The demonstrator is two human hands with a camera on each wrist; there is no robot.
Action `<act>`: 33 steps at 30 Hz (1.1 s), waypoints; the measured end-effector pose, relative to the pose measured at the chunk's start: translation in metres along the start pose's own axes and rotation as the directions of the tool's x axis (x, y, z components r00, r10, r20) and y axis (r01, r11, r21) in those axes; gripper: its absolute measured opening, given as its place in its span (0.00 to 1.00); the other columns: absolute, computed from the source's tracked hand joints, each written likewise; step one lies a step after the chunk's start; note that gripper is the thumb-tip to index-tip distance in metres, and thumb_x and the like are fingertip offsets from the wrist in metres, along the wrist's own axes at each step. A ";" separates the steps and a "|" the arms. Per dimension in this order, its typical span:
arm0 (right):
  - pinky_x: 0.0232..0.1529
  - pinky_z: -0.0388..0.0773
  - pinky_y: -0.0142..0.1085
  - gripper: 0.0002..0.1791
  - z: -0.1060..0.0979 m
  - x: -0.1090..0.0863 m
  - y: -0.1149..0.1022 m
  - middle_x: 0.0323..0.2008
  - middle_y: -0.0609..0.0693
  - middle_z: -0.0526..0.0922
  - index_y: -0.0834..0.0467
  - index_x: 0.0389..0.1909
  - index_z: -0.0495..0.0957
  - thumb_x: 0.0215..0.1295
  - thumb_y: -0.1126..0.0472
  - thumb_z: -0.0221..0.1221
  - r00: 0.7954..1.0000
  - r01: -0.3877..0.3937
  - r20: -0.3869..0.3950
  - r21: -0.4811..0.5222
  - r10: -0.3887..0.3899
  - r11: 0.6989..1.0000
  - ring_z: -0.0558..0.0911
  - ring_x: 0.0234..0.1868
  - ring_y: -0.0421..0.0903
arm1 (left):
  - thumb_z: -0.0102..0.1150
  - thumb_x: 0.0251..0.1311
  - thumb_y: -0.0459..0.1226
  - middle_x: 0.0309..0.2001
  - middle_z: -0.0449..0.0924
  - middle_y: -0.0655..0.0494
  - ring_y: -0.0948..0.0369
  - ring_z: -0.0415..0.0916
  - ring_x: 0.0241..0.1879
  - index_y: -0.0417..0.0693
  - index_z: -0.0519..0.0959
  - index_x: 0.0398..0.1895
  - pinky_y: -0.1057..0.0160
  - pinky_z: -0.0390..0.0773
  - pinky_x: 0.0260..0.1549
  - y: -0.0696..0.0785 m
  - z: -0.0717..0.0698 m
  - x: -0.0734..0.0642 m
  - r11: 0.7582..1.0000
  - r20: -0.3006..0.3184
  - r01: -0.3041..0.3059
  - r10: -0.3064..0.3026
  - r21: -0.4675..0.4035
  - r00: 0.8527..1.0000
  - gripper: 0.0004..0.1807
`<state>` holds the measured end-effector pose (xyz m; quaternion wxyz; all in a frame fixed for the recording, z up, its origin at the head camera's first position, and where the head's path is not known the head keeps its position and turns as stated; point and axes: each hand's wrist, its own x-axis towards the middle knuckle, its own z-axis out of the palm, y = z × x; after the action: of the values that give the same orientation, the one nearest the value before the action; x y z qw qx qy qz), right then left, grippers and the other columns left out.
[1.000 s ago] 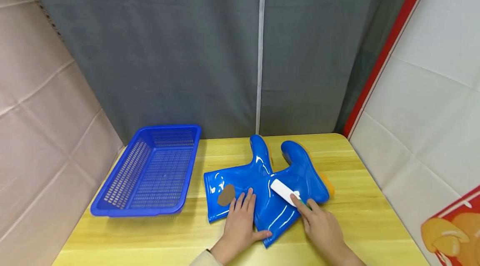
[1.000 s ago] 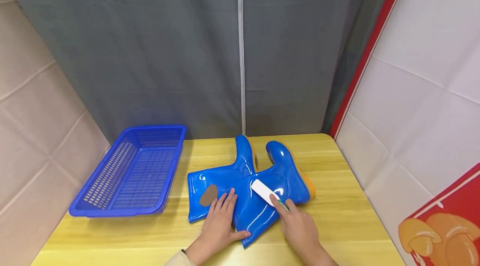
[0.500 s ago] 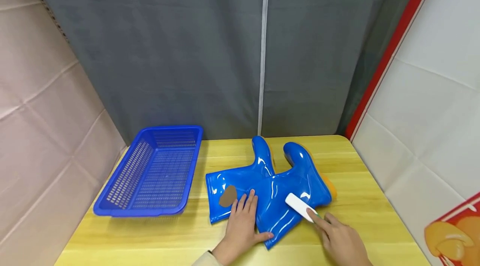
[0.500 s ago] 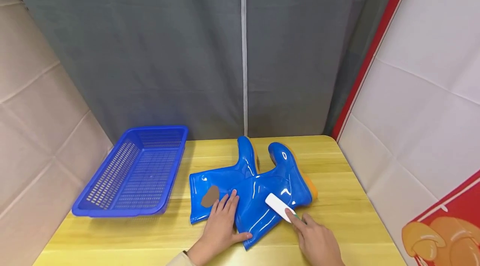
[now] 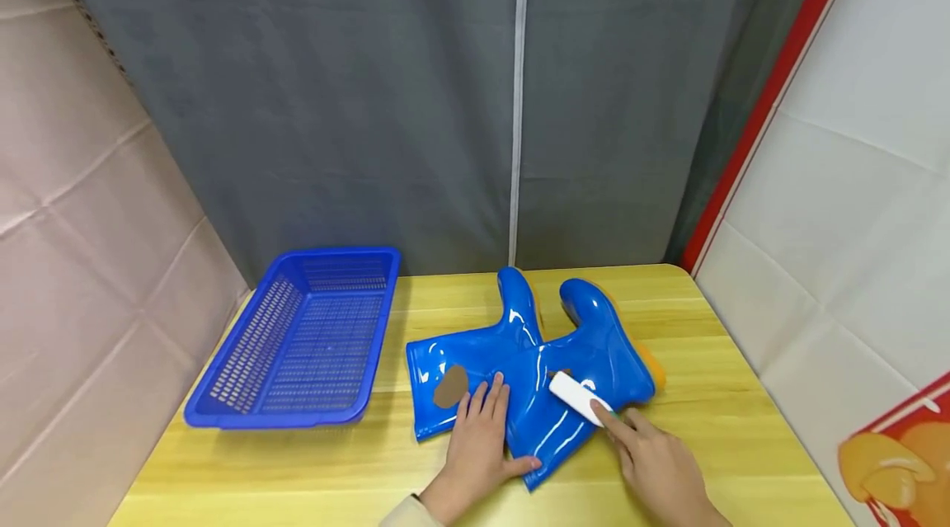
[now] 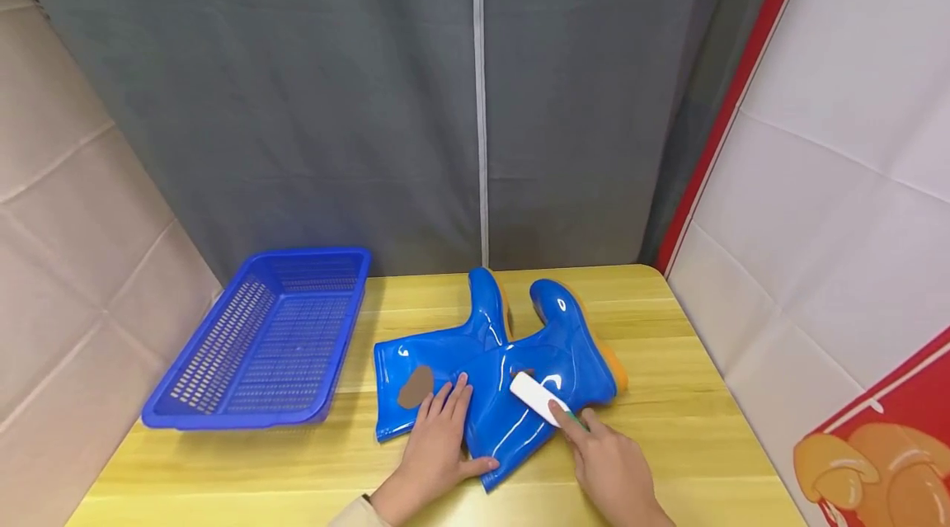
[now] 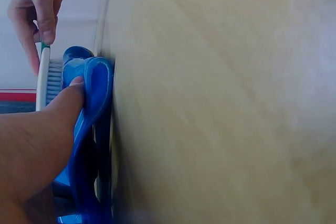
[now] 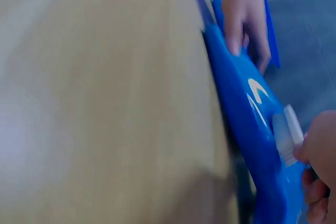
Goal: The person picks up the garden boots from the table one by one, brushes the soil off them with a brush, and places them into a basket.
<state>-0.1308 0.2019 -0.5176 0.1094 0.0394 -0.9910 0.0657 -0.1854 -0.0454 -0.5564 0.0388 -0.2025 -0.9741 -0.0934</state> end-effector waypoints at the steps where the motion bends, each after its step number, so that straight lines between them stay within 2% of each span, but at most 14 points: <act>1: 0.19 0.55 0.27 0.28 -0.001 0.001 0.005 0.23 0.39 0.66 0.29 0.60 0.69 0.60 0.54 0.62 0.999 -0.003 -0.046 -0.002 0.002 1.000 0.58 0.16 0.36 | 0.42 0.36 0.81 0.75 0.52 0.51 0.47 0.54 0.72 0.49 0.53 0.73 0.40 0.57 0.69 0.001 0.000 0.000 1.000 0.003 0.002 -0.002 -0.002 1.000 0.64; 4: 0.16 0.54 0.28 0.26 -0.004 0.005 0.021 0.24 0.43 0.71 0.37 0.58 0.74 0.57 0.56 0.64 0.989 -0.007 -0.147 0.023 0.011 1.000 0.58 0.14 0.37 | 0.41 0.35 0.81 0.75 0.52 0.52 0.48 0.53 0.73 0.49 0.53 0.73 0.40 0.56 0.69 0.000 0.001 0.000 1.000 0.013 0.008 -0.008 -0.006 1.000 0.65; 6: 0.15 0.54 0.29 0.26 -0.007 0.005 0.028 0.26 0.45 0.74 0.39 0.58 0.75 0.57 0.57 0.63 0.987 -0.017 -0.161 0.036 0.023 0.999 0.58 0.14 0.38 | 0.39 0.35 0.82 0.75 0.51 0.52 0.47 0.53 0.73 0.50 0.53 0.73 0.40 0.56 0.69 0.000 0.002 0.000 1.000 0.014 0.007 -0.007 -0.007 1.000 0.66; 10: 0.16 0.54 0.29 0.26 -0.014 0.000 0.034 0.26 0.47 0.74 0.41 0.60 0.74 0.59 0.58 0.62 0.992 -0.052 -0.111 0.048 0.057 0.998 0.60 0.15 0.38 | 0.38 0.34 0.82 0.75 0.51 0.52 0.48 0.53 0.73 0.50 0.52 0.73 0.40 0.56 0.69 0.000 0.002 0.000 1.000 0.017 0.003 -0.003 -0.004 1.000 0.66; 13: 0.17 0.53 0.28 0.26 -0.018 -0.006 0.036 0.23 0.46 0.70 0.42 0.60 0.74 0.59 0.59 0.61 0.994 -0.066 -0.083 0.051 0.070 0.996 0.59 0.15 0.39 | 0.39 0.34 0.82 0.75 0.51 0.52 0.48 0.53 0.73 0.50 0.52 0.73 0.40 0.56 0.69 0.000 0.002 0.000 1.000 0.015 0.001 -0.001 -0.005 1.000 0.66; 18: 0.16 0.52 0.27 0.25 -0.024 -0.015 0.036 0.20 0.43 0.66 0.42 0.57 0.76 0.57 0.60 0.62 0.991 -0.070 -0.108 0.064 0.077 0.995 0.56 0.13 0.36 | 0.40 0.34 0.82 0.75 0.50 0.52 0.48 0.53 0.73 0.50 0.52 0.73 0.41 0.56 0.69 0.000 0.002 0.001 1.000 0.017 0.007 -0.007 -0.010 1.000 0.66; 23: 0.15 0.52 0.28 0.25 -0.026 -0.019 0.033 0.19 0.42 0.68 0.42 0.57 0.76 0.57 0.60 0.63 0.989 -0.088 -0.112 0.082 0.096 0.993 0.56 0.13 0.36 | 0.40 0.35 0.81 0.75 0.50 0.52 0.47 0.53 0.73 0.49 0.52 0.73 0.40 0.55 0.69 0.000 0.001 0.000 1.000 0.010 0.004 -0.004 -0.016 1.000 0.65; 28: 0.17 0.54 0.29 0.26 -0.023 -0.017 0.023 0.22 0.44 0.70 0.40 0.59 0.74 0.59 0.58 0.62 0.992 -0.096 -0.071 0.095 0.103 0.991 0.59 0.14 0.37 | 0.41 0.35 0.81 0.75 0.50 0.51 0.47 0.53 0.73 0.49 0.52 0.73 0.40 0.55 0.69 0.000 0.001 0.000 1.000 0.014 0.002 -0.001 -0.019 1.000 0.65; 30: 0.17 0.55 0.29 0.26 -0.023 -0.012 0.018 0.25 0.45 0.74 0.38 0.60 0.73 0.59 0.58 0.62 0.992 -0.084 -0.083 0.090 0.092 0.992 0.60 0.15 0.37 | 0.41 0.35 0.81 0.75 0.50 0.51 0.47 0.53 0.73 0.49 0.52 0.73 0.40 0.55 0.69 0.000 0.000 0.000 1.000 0.017 0.003 -0.003 -0.017 1.000 0.65; 33: 0.17 0.55 0.29 0.28 -0.022 0.001 0.010 0.26 0.45 0.73 0.36 0.61 0.71 0.60 0.58 0.61 0.994 -0.056 -0.095 0.066 0.062 0.996 0.60 0.15 0.38 | 0.42 0.35 0.81 0.75 0.51 0.51 0.47 0.53 0.73 0.49 0.53 0.73 0.40 0.56 0.69 0.001 0.000 0.000 1.000 0.018 0.008 -0.008 -0.014 1.000 0.65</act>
<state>-0.1278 0.2146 -0.4972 0.1541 0.0105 -0.9827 0.1022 -0.1850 -0.0448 -0.5560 0.0281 -0.1996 -0.9745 -0.0985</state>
